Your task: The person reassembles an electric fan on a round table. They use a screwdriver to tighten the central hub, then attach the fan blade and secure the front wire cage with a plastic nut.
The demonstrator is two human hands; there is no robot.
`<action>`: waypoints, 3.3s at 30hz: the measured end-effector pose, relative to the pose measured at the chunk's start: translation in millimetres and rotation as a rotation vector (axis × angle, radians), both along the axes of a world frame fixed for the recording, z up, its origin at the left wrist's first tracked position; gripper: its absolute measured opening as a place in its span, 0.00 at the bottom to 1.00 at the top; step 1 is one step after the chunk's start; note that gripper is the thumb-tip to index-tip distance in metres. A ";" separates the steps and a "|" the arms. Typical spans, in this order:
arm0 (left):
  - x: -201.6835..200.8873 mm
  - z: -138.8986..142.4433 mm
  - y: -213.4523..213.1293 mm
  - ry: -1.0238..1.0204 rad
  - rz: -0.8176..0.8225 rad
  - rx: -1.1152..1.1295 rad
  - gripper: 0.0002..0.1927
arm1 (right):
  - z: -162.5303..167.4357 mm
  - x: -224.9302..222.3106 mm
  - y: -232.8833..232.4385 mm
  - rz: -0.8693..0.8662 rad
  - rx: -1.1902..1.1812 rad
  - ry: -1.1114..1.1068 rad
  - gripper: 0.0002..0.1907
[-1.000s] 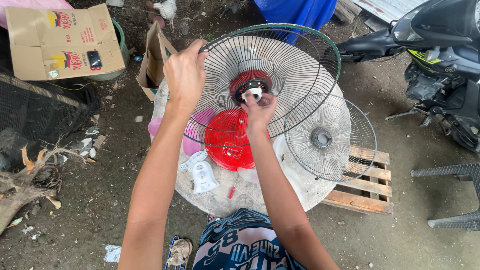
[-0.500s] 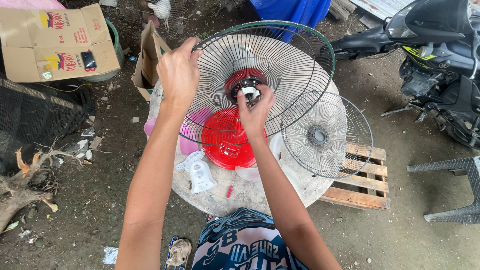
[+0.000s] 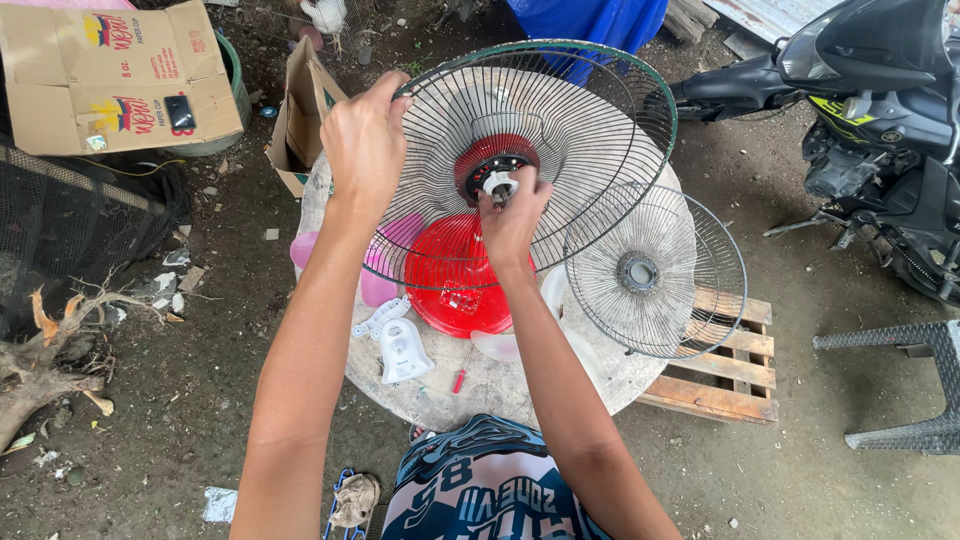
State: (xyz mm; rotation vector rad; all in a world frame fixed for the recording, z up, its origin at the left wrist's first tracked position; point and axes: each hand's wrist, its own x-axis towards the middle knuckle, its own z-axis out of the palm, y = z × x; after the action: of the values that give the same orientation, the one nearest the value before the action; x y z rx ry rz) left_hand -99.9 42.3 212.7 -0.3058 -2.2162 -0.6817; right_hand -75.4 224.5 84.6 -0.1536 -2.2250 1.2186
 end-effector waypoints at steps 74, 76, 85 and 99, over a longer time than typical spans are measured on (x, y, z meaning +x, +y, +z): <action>-3.7 9.7 13.0 0.036 -0.024 0.006 0.11 | 0.0 -18.3 41.7 0.134 -0.379 -0.487 0.38; -2.6 10.0 12.9 0.030 -0.024 0.011 0.11 | 2.3 -12.2 36.8 -0.003 0.041 -0.289 0.35; -1.7 10.2 13.1 0.031 -0.009 0.003 0.10 | -33.8 -36.8 66.5 0.634 -1.450 -0.726 0.29; -2.3 8.4 13.2 0.044 -0.014 -0.016 0.11 | 18.7 -2.4 39.3 0.051 0.451 -0.146 0.24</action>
State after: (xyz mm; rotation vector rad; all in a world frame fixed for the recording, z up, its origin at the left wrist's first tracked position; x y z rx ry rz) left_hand -102.1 55.5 221.1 -0.3416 -2.1801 -0.6594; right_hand -77.8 263.8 103.3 -0.0057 -2.5827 0.7211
